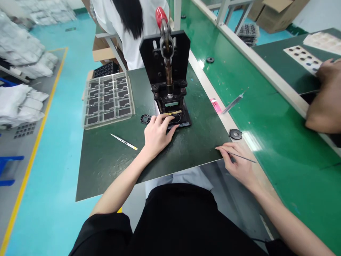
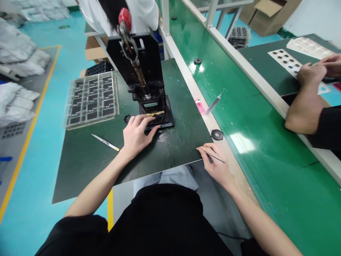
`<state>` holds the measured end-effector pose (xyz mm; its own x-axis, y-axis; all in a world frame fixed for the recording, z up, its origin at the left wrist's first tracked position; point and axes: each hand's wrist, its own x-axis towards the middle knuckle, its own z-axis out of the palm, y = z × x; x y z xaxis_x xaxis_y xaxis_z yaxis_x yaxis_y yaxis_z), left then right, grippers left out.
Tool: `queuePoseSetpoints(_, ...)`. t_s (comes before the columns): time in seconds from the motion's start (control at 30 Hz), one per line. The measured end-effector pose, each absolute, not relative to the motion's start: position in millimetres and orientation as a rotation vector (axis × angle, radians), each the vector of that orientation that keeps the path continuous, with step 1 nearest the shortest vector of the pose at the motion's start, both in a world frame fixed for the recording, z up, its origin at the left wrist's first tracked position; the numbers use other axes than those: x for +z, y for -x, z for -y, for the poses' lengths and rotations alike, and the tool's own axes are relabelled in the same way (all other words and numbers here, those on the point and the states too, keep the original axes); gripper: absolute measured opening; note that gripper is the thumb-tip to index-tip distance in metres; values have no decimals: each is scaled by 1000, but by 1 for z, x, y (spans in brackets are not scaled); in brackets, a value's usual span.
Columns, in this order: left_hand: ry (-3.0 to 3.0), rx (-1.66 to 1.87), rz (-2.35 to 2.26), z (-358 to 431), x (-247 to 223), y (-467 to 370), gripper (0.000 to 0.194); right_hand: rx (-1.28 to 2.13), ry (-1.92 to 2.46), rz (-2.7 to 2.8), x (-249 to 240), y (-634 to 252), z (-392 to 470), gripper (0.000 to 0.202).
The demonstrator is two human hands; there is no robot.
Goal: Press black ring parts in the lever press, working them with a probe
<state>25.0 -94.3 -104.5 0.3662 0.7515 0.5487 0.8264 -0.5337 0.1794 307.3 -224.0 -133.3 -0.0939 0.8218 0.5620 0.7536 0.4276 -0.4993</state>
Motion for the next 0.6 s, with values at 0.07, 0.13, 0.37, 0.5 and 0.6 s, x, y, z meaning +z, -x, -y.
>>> queuePoseSetpoints(0.07,2517,-878,1380,91,-104,-24,19,119,1344,1848,-134,-307,224,20)
queuePoseSetpoints(0.13,2512,-888,1360,89,-105,-23,18,130,1346,1838,-134,-307,224,20)
queuePoseSetpoints(0.37,2509,-888,1390,92,-108,-22,18,144,1341,1844,-135,-308,224,21)
queuePoseSetpoints(0.5,2468,-892,1405,89,-109,-24,22,128,1341,1855,-134,-308,224,20)
queuePoseSetpoints(0.6,2456,-915,1437,85,-110,-24,24,128,1348,1854,-134,-307,225,19)
